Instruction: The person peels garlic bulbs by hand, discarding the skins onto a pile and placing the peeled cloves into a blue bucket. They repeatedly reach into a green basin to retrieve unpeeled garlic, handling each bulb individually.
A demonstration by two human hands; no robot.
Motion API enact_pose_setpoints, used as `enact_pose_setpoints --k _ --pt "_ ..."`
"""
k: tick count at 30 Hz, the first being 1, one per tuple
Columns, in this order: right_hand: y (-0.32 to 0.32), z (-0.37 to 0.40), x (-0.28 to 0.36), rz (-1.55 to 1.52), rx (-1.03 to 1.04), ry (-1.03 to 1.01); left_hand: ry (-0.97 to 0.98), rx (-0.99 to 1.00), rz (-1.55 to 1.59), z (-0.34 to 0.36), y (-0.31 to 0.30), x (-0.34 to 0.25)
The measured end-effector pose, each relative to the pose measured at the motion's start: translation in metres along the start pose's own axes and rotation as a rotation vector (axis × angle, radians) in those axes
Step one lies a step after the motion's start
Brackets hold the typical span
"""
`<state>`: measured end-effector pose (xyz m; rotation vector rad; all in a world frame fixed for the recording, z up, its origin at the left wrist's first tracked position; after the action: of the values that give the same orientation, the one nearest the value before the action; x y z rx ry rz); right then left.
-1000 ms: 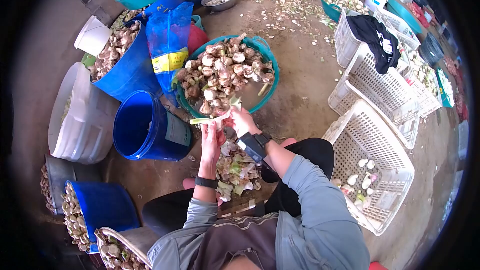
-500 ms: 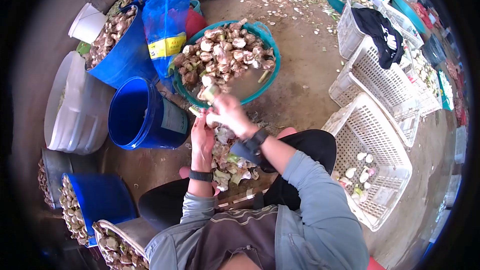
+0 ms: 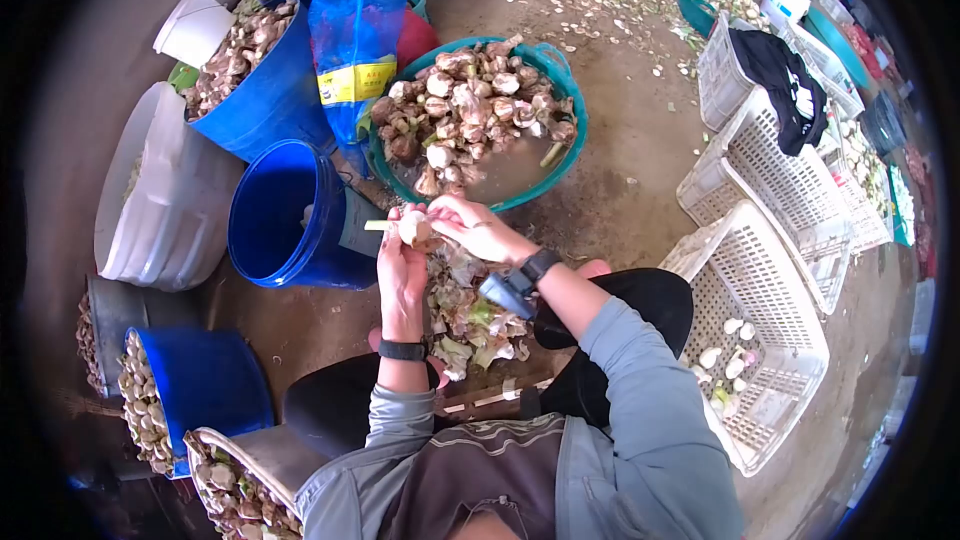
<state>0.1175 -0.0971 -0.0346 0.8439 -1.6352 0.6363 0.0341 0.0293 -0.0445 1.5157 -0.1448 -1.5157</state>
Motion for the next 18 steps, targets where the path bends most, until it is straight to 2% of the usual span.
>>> enact_pose_setpoints --k 1,3,5,6,7,9,10,11,13,14,15,17,18 --pt "0.006 0.001 0.004 -0.170 -0.074 0.177 0.004 0.013 -0.051 0.002 0.003 0.002" --pt "0.004 0.005 0.019 -0.059 -0.024 0.100 -0.044 -0.004 -0.073 -0.001 0.004 0.006" --pt "-0.001 0.016 0.042 -0.125 0.355 0.287 -0.033 -0.062 0.140 -0.011 -0.001 0.008" --pt "-0.006 0.022 0.027 0.115 0.516 0.301 -0.013 -0.052 0.147 -0.014 -0.002 0.006" --pt "-0.009 0.025 0.014 0.114 0.516 0.303 -0.014 -0.054 0.148 -0.014 -0.003 0.007" --pt "-0.008 0.024 0.028 0.402 0.066 -0.045 0.046 -0.002 0.059 -0.010 0.003 0.002" --pt "-0.007 0.020 0.029 -0.118 0.022 0.508 0.076 0.048 0.081 -0.011 0.002 0.006" --pt "0.000 0.015 0.022 -0.118 0.016 0.506 0.073 0.054 0.079 -0.008 0.008 0.008" --pt "0.008 0.012 0.001 -0.560 -0.045 0.467 0.189 0.077 -0.015 -0.001 0.023 0.011" --pt "0.009 0.014 0.003 -0.612 -0.083 0.362 0.247 0.069 -0.066 -0.002 0.026 0.008" --pt "0.009 0.014 0.017 -0.615 -0.090 0.358 0.263 0.057 -0.087 -0.007 0.021 0.007" --pt "0.002 0.017 0.052 -0.439 0.071 0.199 0.269 0.063 -0.144 -0.013 0.011 0.003" --pt "-0.013 0.018 0.062 -0.314 0.145 0.287 0.339 0.024 -0.201 -0.013 0.017 -0.003"
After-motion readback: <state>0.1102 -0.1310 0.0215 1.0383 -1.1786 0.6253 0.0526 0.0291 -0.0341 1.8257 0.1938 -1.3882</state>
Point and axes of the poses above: each hand's wrist, its own z-axis away from the middle knuckle, its own y-axis out of the palm, x = y × z, the point moved 1 cm from there along -z, towards the middle knuckle, and after that the axes turned 8 degrees about -z, right-handed, at the moved point
